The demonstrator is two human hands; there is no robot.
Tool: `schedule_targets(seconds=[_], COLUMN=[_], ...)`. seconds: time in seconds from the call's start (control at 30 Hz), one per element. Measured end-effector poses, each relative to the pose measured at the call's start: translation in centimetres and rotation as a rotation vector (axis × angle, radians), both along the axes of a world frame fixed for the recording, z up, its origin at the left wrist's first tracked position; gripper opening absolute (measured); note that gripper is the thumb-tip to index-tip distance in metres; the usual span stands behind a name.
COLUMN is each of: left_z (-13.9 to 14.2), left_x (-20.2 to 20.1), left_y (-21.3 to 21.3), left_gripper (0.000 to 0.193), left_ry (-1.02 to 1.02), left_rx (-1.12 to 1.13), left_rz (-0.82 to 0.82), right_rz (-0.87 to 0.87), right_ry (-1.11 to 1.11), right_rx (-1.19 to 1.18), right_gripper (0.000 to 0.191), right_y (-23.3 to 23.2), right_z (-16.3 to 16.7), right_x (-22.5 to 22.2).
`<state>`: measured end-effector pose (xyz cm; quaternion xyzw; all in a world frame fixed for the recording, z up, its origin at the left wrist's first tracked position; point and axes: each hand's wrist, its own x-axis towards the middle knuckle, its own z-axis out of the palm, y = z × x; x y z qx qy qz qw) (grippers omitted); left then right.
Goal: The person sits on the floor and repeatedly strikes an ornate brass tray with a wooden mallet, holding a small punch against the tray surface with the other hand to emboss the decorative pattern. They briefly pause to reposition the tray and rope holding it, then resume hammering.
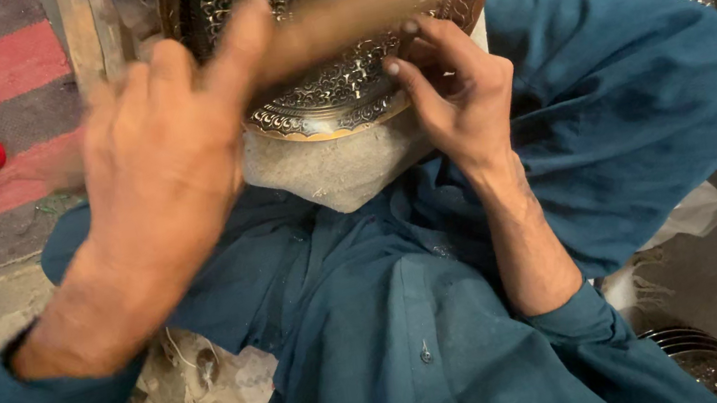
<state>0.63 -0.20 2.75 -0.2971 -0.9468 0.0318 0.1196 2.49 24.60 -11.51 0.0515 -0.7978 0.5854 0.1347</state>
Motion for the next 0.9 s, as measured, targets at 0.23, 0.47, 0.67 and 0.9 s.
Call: schedule_targets(seconds=[0.23,0.47,0.67,0.9], left_z=[-0.12,0.10,0.34,0.65], left_x=[-0.14,-0.05,-0.31,-0.29], left_y=[-0.10,0.00,0.03,0.01], left_gripper=[0.063,0.061,0.065,0.073], left_ry=[0.051,0.070,-0.035,-0.133], left_rx=[-0.042,-0.064,0.022,0.157], left_rz=[-0.015,-0.001,-0.007,-0.012], right_rz=[0.021,0.015,0.049,0.077], right_ry=[0.006,-0.061,-0.020,0.016], right_rx=[0.034,0.047,-0.061,-0.042], right_gripper=[0.023,0.020,0.026,0.027], right_y=[0.25,0.13,0.05,0.01], right_z=[0.08,0.01,-0.28,0.06], right_x=[-0.18,-0.19,-0.20,-0.16])
